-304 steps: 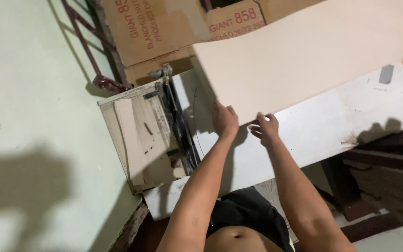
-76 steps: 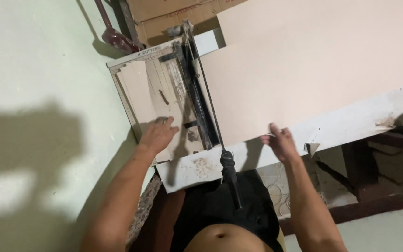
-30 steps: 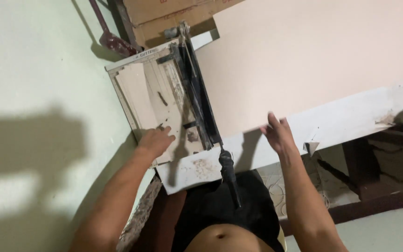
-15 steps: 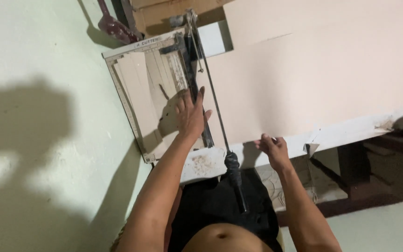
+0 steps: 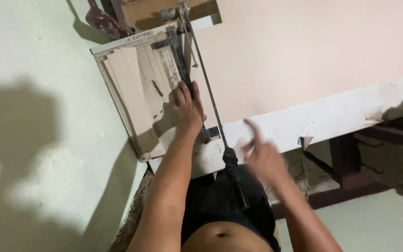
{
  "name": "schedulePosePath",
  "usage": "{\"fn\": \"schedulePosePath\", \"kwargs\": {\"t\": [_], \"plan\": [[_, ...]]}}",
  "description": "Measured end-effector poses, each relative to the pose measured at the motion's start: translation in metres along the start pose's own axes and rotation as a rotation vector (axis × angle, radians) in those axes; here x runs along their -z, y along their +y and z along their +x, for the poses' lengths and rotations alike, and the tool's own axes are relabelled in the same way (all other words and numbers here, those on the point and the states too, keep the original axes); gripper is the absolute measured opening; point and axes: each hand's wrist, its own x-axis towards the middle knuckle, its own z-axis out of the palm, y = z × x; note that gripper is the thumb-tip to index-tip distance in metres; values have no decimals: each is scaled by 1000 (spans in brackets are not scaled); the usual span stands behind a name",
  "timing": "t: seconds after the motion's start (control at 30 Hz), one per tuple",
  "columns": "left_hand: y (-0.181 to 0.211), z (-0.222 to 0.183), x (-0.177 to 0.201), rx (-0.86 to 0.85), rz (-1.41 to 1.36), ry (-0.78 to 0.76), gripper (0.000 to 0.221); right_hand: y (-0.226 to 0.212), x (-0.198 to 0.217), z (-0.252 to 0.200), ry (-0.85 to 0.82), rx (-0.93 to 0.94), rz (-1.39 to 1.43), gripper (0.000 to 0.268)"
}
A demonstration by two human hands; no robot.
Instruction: Cutting cardboard sheets into smaller pieces using a manual paper cutter.
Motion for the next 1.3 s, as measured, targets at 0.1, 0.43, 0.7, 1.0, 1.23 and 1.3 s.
{"fn": "schedulePosePath", "kwargs": {"t": [0.1, 0.43, 0.7, 1.0, 1.23, 1.3], "plan": [[-1, 19, -20, 69, 156, -62, 137, -20, -44, -39, -273, -138, -383, 124], [-9, 22, -64, -127, -45, 52, 98, 26, -43, -51, -116, 53, 28, 87], [-32, -40, -21, -400, -421, -240, 54, 170, -52, 138, 210, -268, 998, 97], [-151, -32, -17, -604, 580, 175, 10, 210, -44, 127, 216, -185, 1301, 43], [-28, -36, 23, -227, -13, 14, 88, 163, -66, 146, 179, -85, 1088, 28], [-11, -24, 17, -173, -12, 8, 109, 158, -57, 148, 176, -83, 1054, 30]]}}
